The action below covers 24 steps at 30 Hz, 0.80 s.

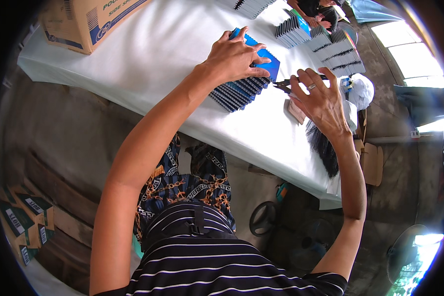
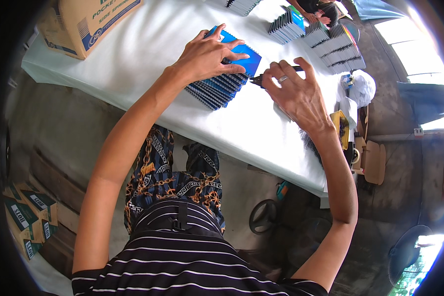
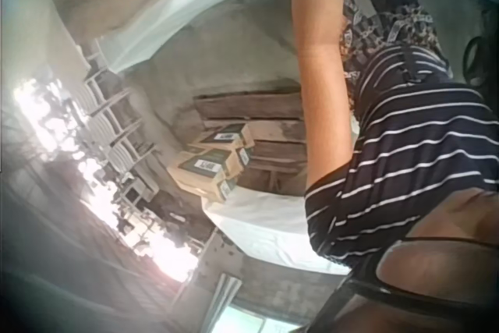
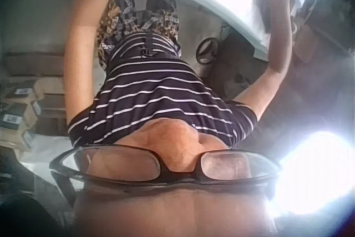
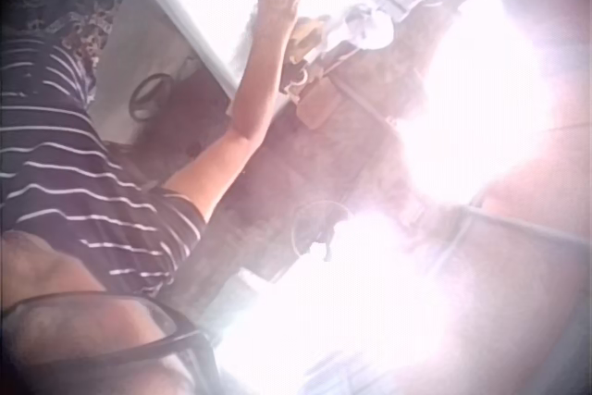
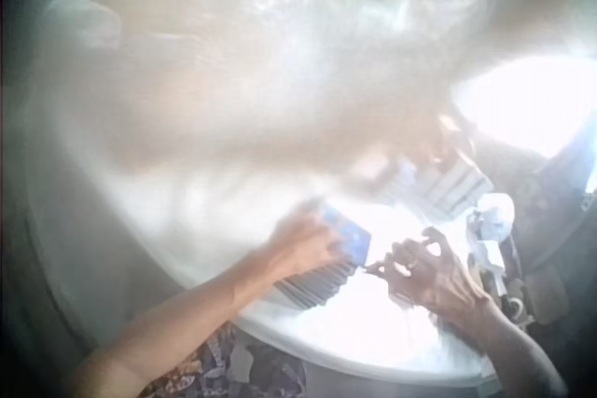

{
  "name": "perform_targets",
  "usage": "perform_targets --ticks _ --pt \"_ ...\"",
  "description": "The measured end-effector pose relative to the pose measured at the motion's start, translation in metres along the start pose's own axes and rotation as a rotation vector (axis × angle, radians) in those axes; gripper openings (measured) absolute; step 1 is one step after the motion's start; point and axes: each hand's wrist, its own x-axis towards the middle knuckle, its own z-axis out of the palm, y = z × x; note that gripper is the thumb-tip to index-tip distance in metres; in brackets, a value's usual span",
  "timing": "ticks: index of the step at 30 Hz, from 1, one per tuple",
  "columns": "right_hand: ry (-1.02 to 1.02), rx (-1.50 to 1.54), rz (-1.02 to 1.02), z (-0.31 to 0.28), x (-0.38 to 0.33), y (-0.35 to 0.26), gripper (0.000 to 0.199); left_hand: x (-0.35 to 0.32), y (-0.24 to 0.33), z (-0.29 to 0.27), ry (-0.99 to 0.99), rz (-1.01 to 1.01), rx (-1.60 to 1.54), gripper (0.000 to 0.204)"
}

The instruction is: The person trims the ends of spiral bindings on a stack of notebooks using pliers, organizes the notebooks into stacks by color, and places them into a cardboard box.

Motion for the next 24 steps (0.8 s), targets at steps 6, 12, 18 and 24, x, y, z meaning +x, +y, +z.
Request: perform_targets --ticks 6,12,18,24 --pt "0.004 -0.129 -0.151 0.014 0.002 -0.002 0.024 0.001 -0.001 0.0 0.003 0.012 -0.012 0.057" --pt "-0.166 -0.046 0.0 0.006 0.003 -0.024 0.014 0.001 0.0 0.002 -0.022 -0.007 -0.014 0.056" --pt "-0.228 0.04 0.162 -0.004 0.013 -0.027 0.021 -0.001 -0.001 -0.001 -0.012 -0.02 -0.04 0.055" --pt "-0.053 0.007 -0.043 0.007 0.0 0.014 0.035 0.001 0.001 -0.004 -0.072 -0.023 -0.033 0.056"
